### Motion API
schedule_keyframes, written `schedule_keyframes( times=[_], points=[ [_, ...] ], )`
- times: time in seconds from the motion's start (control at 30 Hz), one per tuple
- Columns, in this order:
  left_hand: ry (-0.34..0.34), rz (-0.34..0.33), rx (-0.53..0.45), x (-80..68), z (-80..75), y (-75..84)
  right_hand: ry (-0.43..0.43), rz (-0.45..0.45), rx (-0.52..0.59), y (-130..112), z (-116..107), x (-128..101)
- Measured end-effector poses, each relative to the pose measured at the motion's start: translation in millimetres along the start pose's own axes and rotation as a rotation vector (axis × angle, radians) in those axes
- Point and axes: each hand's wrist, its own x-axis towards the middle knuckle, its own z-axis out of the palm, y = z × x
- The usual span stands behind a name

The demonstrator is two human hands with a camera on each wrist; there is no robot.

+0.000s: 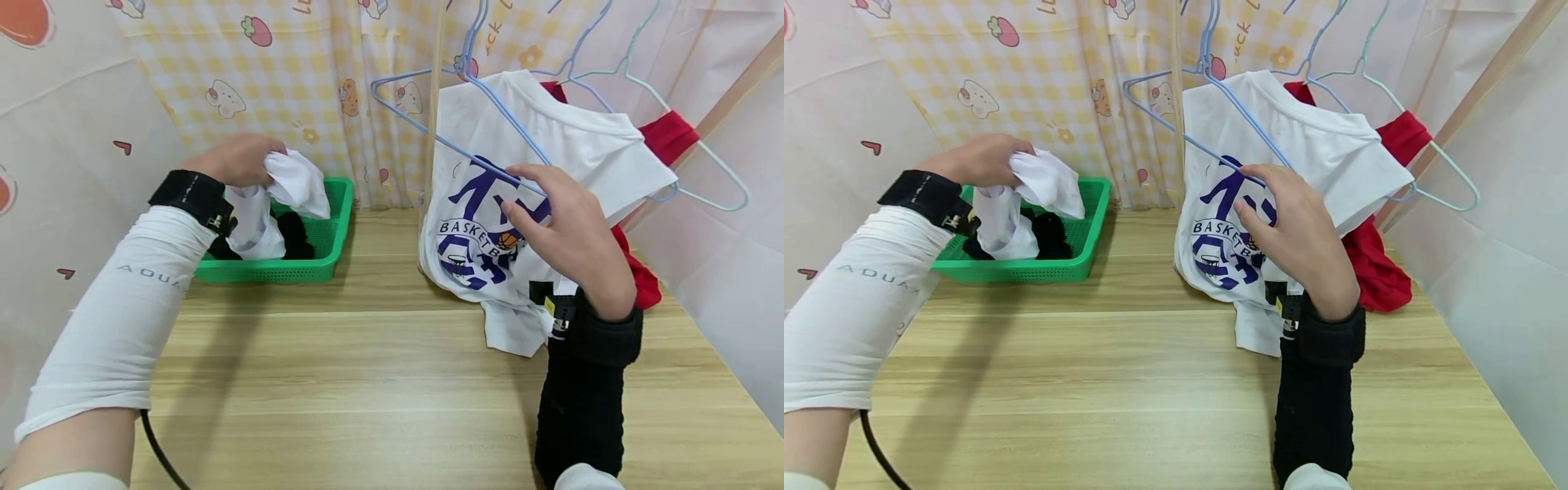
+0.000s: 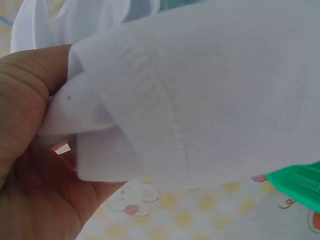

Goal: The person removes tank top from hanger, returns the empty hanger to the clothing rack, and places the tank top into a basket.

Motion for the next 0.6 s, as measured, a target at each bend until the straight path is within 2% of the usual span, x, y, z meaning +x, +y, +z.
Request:
schedule_keyframes(
  times=[0.2,0.37,0.53,0.6],
  points=[
    [0.027,0.027,-0.023,15.6,21.8,5.0,0.001,-0.001,0.006,2.2,-0.7,-1.0],
    [0.031,-0.018,-0.020,30.7,39.6,7.7,0.005,0.004,0.014,3.9,-1.9,-1.2],
    [-0.058,-0.130,-0.040,40.0,63.3,3.2,0.012,0.004,0.022,4.9,-2.5,-1.6],
    [-0.106,-0.156,-0.039,40.0,71.2,1.7,0.012,0.004,0.022,4.9,-2.6,-1.5]
  ],
)
